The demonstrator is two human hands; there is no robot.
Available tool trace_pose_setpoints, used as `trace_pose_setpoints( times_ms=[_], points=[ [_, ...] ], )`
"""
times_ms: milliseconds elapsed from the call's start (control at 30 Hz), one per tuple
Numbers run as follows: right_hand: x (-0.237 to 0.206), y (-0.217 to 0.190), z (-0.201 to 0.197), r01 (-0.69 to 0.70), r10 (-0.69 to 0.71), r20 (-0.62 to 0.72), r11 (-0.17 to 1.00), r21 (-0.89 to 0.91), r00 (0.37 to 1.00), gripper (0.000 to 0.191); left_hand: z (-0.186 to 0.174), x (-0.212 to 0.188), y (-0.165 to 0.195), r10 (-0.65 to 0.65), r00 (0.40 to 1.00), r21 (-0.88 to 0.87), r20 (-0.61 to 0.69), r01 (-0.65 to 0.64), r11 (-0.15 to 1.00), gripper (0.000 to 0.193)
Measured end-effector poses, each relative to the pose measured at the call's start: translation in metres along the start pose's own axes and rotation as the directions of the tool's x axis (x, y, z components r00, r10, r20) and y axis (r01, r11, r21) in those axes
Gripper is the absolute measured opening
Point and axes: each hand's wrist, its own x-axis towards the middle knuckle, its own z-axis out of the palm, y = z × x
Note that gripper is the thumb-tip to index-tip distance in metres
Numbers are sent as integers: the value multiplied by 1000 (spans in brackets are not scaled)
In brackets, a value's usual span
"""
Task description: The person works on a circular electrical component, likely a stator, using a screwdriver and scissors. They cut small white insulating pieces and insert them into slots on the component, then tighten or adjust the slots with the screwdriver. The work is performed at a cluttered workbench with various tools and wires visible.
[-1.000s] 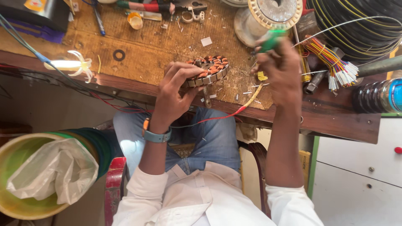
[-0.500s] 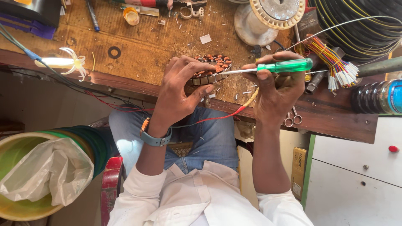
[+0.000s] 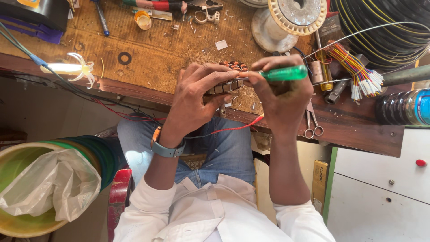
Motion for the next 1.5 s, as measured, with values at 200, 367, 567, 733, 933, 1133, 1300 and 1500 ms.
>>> trace_pose_setpoints(
  times_ms=[200,367,567,733,933,1133,1300,1500],
  points=[
    [9,16,-3,-217,254,-100,935,280,962,39,-2,3,-4,24,1000,-38,12,-24,999,46],
    [11,30,-12,-252,314,-155,911,325,937,42,4,12,-5,38,997,-25,62,-37,999,46],
    [-5,8,-14,-14,63,-261,982,187,963,40,9,13,-2,33,999,-47,29,-32,998,68],
    [-16,-2,-7,63,-30,-299,993,103,954,41,12,13,-7,77,997,-83,-22,-79,993,65],
    [-13,2,1,34,-32,-232,999,6,972,36,14,15,-9,78,997,-16,14,-78,997,53],
    [14,3,-7,21,-24,-76,999,-42,997,37,12,20,-17,152,988,-20,37,-151,988,48],
    [11,-13,-3,84,-113,-53,922,-378,992,35,11,20,-20,144,989,-76,24,-142,987,48],
    [-4,-29,16,94,-97,5,948,-305,995,22,9,17,-23,172,985,-82,12,-170,982,47]
  ],
)
